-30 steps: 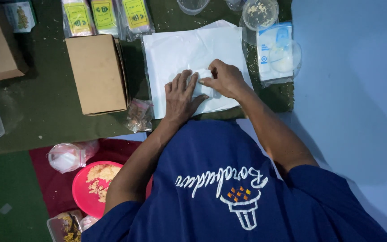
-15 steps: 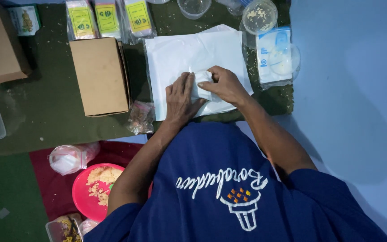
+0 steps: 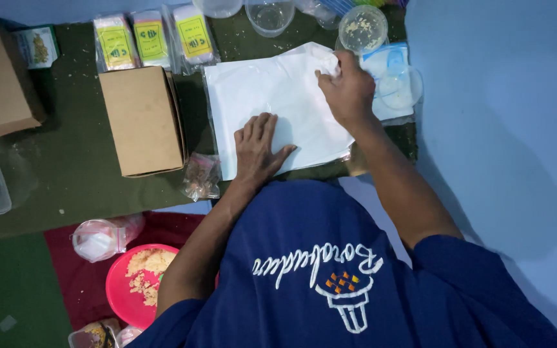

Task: Folding paper to wrap powder, assembling a small cardboard box, and scooping food into a plastic cup.

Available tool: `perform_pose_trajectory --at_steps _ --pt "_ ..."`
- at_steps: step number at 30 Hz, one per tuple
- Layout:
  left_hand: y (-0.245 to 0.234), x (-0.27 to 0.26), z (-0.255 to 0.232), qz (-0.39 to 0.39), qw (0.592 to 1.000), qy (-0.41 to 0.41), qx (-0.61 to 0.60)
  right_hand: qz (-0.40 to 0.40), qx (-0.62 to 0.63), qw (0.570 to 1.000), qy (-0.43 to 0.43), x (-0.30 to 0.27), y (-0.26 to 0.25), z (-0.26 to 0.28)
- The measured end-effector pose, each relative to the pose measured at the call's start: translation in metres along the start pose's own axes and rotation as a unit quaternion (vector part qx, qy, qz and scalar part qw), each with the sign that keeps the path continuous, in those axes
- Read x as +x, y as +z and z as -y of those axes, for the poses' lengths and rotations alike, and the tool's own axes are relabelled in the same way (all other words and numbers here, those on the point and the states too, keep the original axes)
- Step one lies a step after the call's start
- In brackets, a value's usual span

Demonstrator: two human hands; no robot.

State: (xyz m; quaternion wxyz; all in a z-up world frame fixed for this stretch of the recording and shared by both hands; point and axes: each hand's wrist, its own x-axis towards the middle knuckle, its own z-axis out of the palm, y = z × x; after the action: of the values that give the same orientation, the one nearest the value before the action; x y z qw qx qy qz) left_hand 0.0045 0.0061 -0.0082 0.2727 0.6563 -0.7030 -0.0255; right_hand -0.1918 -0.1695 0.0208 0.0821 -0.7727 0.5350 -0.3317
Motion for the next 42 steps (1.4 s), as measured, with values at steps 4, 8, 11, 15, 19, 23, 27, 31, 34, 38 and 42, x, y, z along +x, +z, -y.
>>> perform_pose_trajectory --at_steps 4,8,11,15,19,23,27,31,34,38,42 --pt "-0.001 0.002 -0.001 -0.023 0.999 0.017 -0.023 -0.028 -0.105 0.972 -0.211 -0.004 -0.011 0.030" --pt "0.009 -0.001 0.004 -0.048 0.997 0.006 -0.052 -0.014 -0.249 0.933 -0.260 -0.035 0.013 0.022" --pt "0.014 -0.005 0.003 -0.045 0.998 -0.001 -0.052 -0.010 -0.221 0.944 -0.243 -0.046 0.008 0.026" --pt "0.011 0.001 0.001 -0.072 0.997 0.010 -0.036 -0.013 -0.173 0.958 -0.228 -0.048 0.004 0.032" --pt "0.012 0.002 -0.001 -0.073 0.997 0.001 -0.009 -0.031 -0.156 0.957 -0.241 -0.041 0.015 0.022" --pt "0.018 0.002 0.002 -0.068 0.998 0.002 -0.010 -0.090 -0.193 0.946 -0.246 -0.041 0.032 0.010" --pt "0.005 0.008 0.002 0.021 0.998 -0.022 -0.055 -0.076 -0.182 0.951 -0.238 -0.042 0.024 0.016" --pt "-0.038 0.028 -0.011 0.101 0.985 -0.073 -0.121 -0.084 -0.156 0.954 -0.242 -0.042 0.029 0.012" --pt "-0.107 0.044 -0.028 0.023 0.977 -0.042 -0.210 -0.085 -0.162 0.954 -0.238 -0.044 0.030 0.010" --pt "-0.171 0.050 0.013 -0.076 0.912 -0.003 -0.403 -0.078 -0.146 0.957 -0.238 -0.043 0.024 0.015" --pt "-0.257 0.052 0.076 -0.205 0.926 -0.088 -0.305 -0.097 -0.135 0.953 -0.252 -0.039 0.022 0.016"
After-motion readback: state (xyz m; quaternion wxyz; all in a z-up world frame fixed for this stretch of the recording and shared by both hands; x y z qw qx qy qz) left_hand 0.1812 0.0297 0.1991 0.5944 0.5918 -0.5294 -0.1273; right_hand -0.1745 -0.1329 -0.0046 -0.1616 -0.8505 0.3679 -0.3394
